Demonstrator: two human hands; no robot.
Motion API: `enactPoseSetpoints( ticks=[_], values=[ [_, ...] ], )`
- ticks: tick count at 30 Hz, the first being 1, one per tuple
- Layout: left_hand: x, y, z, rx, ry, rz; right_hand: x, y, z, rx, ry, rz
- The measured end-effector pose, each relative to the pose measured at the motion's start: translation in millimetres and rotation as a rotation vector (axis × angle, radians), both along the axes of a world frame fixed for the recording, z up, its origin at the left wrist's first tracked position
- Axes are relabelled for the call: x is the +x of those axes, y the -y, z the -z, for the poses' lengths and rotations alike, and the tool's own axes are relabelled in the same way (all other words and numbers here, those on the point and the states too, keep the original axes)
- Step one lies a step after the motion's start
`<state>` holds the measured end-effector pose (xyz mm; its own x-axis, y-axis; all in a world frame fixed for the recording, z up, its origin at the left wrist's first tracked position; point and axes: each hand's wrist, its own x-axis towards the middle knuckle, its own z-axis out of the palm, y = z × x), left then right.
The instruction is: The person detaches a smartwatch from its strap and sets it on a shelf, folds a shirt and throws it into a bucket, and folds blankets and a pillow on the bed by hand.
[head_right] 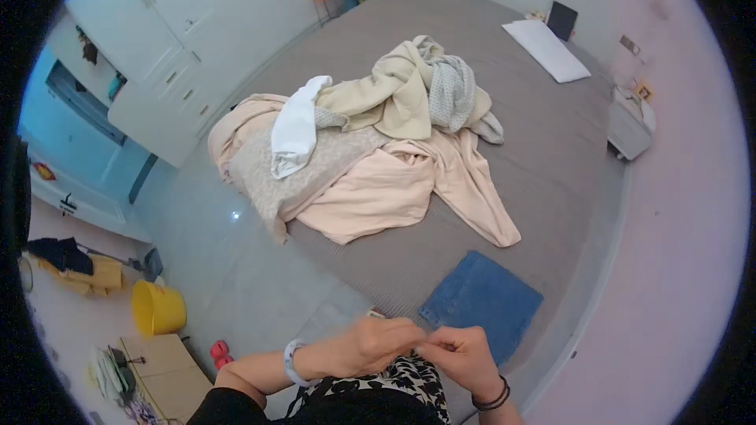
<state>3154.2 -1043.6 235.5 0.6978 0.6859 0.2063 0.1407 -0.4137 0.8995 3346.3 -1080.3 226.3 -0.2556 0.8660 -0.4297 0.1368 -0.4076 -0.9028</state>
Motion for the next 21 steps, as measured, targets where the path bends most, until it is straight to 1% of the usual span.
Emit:
enactPoseSetpoints(
  ticks=[3, 4, 5, 6, 8, 11, 12, 15, 17, 21],
  values=[
    [3.6, 19.4, 8.2, -0.047, 0.053, -0.057, -0.1, 6.1, -4.1, 0.019, -0.016, -0.032],
    [3.8, 25.4, 7.2, -0.044, 0.047, -0.072, -1.9, 8.0, -5.0, -0.011, -0.079, -0.010],
    [3.5, 30.5, 5.6, -0.131, 0.104, -0.091, -3.4, 9.5, -5.9, -0.040, -0.142, 0.015],
    [2.7, 34.5, 4.0, -0.216, 0.162, -0.106, -4.3, 10.5, -7.1, -0.037, -0.148, 0.005],
    [-0.7, 39.8, 1.2, -0.217, 0.183, -0.127, -6.4, 11.6, -10.4, -0.008, -0.152, -0.032],
    [-6.5, 41.4, 2.4, -0.257, 0.241, -0.131, -12.9, 13.6, -14.5, -0.010, -0.208, -0.014],
    [-7.9, 39.8, 4.2, -0.294, 0.275, -0.124, -15.6, 13.8, -15.3, -0.002, -0.198, -0.010],
    [-16.3, 27.6, 5.6, -0.265, 0.316, -0.103, -29.6, 11.0, -18.7, 0.052, -0.149, 0.070],
    [-28.9, 13.6, 7.8, -0.265, 0.354, -0.071, -45.5, 3.1, -23.4, 0.030, -0.136, 0.146],
    [-83.0, -29.3, 13.7, -0.267, 0.376, -0.024, -103.5, -32.4, -25.6, 0.045, -0.125, 0.193]
  ],
)
